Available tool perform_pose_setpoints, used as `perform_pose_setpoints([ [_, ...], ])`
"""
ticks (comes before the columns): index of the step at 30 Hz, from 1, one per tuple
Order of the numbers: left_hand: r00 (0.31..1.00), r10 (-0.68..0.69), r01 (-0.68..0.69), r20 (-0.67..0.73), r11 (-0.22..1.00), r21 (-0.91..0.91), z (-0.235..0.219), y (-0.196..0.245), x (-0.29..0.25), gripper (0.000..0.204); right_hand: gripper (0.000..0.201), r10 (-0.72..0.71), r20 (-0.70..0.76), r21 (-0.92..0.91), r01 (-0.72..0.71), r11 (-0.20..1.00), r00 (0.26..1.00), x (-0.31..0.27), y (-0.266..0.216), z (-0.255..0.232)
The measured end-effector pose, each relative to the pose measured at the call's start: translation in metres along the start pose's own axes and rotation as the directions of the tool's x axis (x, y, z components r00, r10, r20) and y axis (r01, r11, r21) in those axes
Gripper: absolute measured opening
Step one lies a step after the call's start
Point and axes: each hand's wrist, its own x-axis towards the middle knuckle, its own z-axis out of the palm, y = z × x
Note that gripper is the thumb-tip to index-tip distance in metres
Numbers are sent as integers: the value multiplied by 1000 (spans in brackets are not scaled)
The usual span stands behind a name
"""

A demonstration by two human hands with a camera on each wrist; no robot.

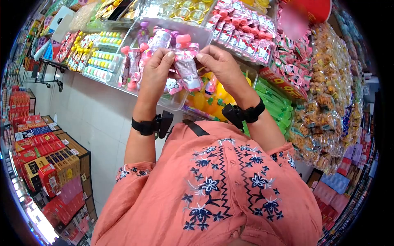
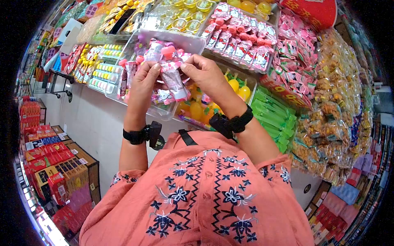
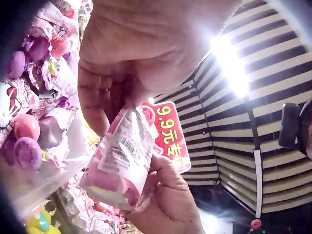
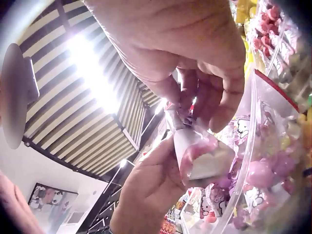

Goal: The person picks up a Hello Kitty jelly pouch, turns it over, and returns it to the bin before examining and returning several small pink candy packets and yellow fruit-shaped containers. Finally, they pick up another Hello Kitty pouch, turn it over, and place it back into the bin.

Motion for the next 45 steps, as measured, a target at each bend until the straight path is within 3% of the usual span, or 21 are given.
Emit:
perform_pose_setpoints([
  [4,1000,2,-3,3,996,92,10,0,0,20,20,21,-12,-77,-22,997,1000,-6,2,-12],
  [11,992,-16,3,126,994,108,27,5,4,22,19,29,154,-99,-14,995,988,-25,-21,-44],
  [14,987,-38,25,154,996,83,38,3,7,23,18,-9,45,-14,10,1000,999,-33,-27,-47],
  [18,988,-66,50,140,993,111,52,6,10,25,30,69,-67,101,-62,993,995,-40,-21,-52],
  [22,988,-78,64,136,993,100,68,0,15,25,25,90,-44,51,-88,995,995,-45,-4,-65],
  [25,984,-110,95,138,989,113,79,-6,17,25,20,41,-105,-8,-42,999,994,-50,2,-73],
  [34,994,53,-68,99,986,155,118,-23,23,25,23,24,-167,-129,-46,991,986,-70,-1,-102],
  [38,949,-196,203,248,979,-2,127,-14,16,27,23,2,-186,-93,-20,995,983,-79,7,-118],
  [45,972,-82,57,222,991,118,137,-41,12,24,18,-18,-262,-45,7,999,965,-93,10,-120],
])
